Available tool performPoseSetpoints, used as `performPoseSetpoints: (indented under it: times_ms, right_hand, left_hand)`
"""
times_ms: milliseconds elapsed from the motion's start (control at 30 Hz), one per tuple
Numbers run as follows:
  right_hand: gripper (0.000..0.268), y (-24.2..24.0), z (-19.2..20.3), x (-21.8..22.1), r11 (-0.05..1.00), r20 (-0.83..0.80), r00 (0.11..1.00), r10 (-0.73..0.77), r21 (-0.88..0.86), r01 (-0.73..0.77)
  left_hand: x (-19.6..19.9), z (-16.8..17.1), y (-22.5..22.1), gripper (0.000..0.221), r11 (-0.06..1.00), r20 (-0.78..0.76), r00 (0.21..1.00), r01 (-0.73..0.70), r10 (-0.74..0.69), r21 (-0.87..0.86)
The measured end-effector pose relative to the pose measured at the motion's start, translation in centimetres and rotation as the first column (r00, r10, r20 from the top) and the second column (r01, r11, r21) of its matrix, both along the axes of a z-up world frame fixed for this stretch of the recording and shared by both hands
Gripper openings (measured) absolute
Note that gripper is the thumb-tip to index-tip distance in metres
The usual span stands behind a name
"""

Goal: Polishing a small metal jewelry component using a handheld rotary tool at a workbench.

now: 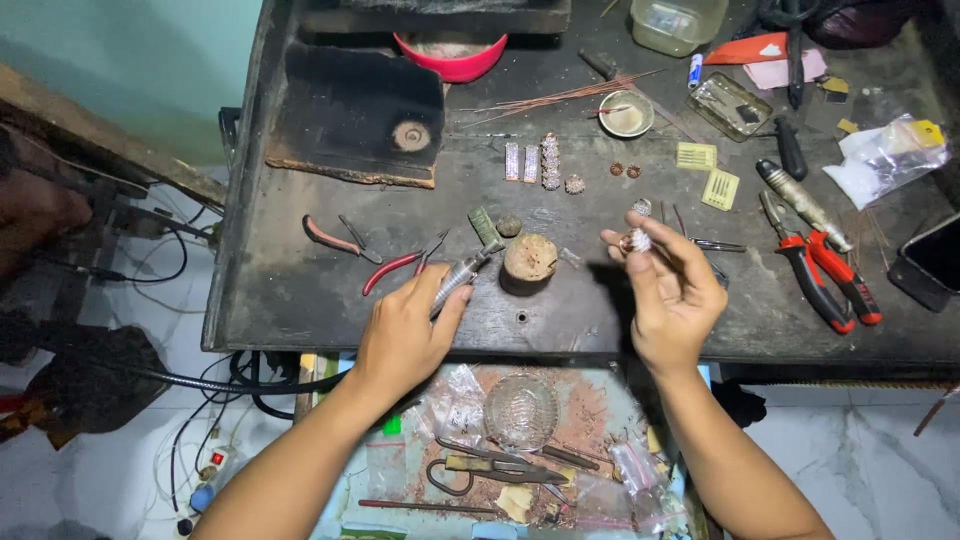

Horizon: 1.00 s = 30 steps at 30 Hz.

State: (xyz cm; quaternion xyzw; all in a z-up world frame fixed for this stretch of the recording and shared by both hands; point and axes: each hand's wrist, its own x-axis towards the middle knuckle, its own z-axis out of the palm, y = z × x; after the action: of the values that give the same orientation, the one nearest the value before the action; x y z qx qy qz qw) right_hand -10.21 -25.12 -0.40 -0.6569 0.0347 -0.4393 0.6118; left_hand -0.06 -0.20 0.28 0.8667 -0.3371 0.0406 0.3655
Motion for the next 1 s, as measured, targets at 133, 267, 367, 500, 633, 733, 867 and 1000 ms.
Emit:
performPoseSetpoints:
  times_ms: [133,267,367,500,633,733,867,1000]
  right_hand:
    - [0.025,-0.2,-0.5,0.1,0.995,-0.021,1.000,0.003,0.098,-0.001]
    - [0.029,0.3,-0.4,-0.3,0.985,0.006,0.999,0.047,0.167,-0.047]
    - [0.028,0.4,-0.9,-0.6,0.977,0.055,0.996,0.066,0.201,-0.076]
    - [0.026,0.4,-1.0,-0.6,0.980,0.166,0.983,0.079,0.169,-0.107]
    - [0.027,0.0,-1.3,-0.8,0.986,0.203,0.977,0.068,0.134,-0.097]
    - [0.023,0.0,-0.6,-1.1,0.992,0.191,0.974,0.120,0.004,-0.123]
    - [0.027,-0.1,-0.4,-1.1,0.989,0.202,0.970,0.133,0.034,-0.143]
    - [0.025,0.0,-0.3,-1.1,0.972,0.235,0.954,0.186,0.096,-0.213]
  left_hand:
    - [0.0,0.1,0.0,0.023,1.000,-0.015,1.000,0.005,-0.005,-0.001]
    - [0.1,0.3,0.0,0.024,1.000,-0.024,1.000,0.004,-0.004,-0.001]
    - [0.0,0.1,0.3,0.025,1.000,-0.026,1.000,-0.004,0.005,0.006]
    - [0.0,0.1,0.1,0.023,1.000,-0.035,0.999,-0.021,0.022,0.014]
    - [0.1,0.3,0.0,0.023,1.000,-0.037,0.999,-0.011,0.012,0.024]
    - [0.2,-0.1,0.1,0.030,0.993,-0.026,1.000,0.014,-0.011,0.113]
    - [0.2,-0.4,0.1,0.027,0.994,-0.010,1.000,-0.005,0.006,0.114]
    - [0.3,-0.9,0.1,0.026,0.994,-0.002,1.000,-0.022,0.022,0.107]
